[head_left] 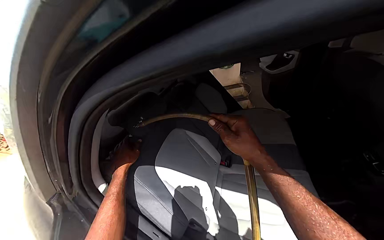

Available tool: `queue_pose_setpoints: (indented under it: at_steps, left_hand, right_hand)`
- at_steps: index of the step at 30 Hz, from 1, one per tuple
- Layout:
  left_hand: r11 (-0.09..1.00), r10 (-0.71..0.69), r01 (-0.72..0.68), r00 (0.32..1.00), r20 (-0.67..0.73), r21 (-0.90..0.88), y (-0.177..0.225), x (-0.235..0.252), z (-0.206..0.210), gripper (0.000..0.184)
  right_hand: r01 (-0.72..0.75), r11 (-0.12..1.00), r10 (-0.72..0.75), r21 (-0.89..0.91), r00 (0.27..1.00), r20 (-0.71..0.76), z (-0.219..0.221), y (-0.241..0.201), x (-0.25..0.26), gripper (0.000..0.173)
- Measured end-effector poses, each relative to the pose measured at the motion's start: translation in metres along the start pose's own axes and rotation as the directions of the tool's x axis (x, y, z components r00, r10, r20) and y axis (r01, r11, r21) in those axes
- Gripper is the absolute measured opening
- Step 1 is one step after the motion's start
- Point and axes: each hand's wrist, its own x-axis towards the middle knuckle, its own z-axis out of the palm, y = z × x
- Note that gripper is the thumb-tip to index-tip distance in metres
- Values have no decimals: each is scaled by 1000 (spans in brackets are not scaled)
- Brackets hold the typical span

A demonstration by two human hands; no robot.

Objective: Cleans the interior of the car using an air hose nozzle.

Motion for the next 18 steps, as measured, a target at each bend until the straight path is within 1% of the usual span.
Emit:
queue_pose_setpoints:
  at_steps: [2, 5, 6, 7, 9, 12, 14, 15, 16, 17, 18]
  left_hand:
    - [999, 12, -14, 998, 60, 37, 10, 10, 3, 82]
    - [993, 7, -22, 992, 124, 118, 19, 25, 9, 88]
    - [989, 9, -26, 993, 118, 143, 20, 28, 11, 89]
    - [987, 14, -31, 994, 108, 155, 19, 28, 12, 89]
    - [982, 28, -44, 996, 88, 182, 19, 26, 15, 85]
    - [974, 25, -36, 998, 53, 224, 17, 25, 20, 82]
    - [969, 13, -18, 1000, 21, 244, 16, 26, 22, 82]
    - [969, 9, -11, 1000, 10, 247, 16, 26, 22, 82]
    - [970, 14, -13, 1000, -5, 244, 15, 25, 23, 82]
    - [970, 22, -18, 1000, -14, 241, 16, 25, 23, 81]
    - [972, 24, -20, 1000, -17, 235, 17, 25, 24, 82]
  right_hand:
    - [-40, 998, 40, -57, 999, -12, -13, 20, 14, 31]
    - [-118, 987, 131, -104, 984, 119, -33, 52, 24, 30]
    - [-162, 977, 180, -139, 976, 125, -39, 65, 28, 30]
    - [-200, 963, 219, -180, 971, 93, -43, 80, 31, 30]
    - [-247, 942, 252, -229, 968, -5, -51, 106, 40, 31]
    - [-288, 911, 280, -295, 957, -72, -77, 140, 61, 31]
    - [-383, 850, 342, -361, 923, -174, -97, 161, 72, 34]
    - [-413, 834, 354, -367, 909, -219, -105, 170, 73, 34]
    - [-423, 827, 360, -370, 904, -229, -111, 176, 72, 34]
    - [-415, 825, 365, -383, 909, -200, -115, 181, 69, 33]
    - [-408, 820, 384, -401, 912, -142, -119, 183, 66, 31]
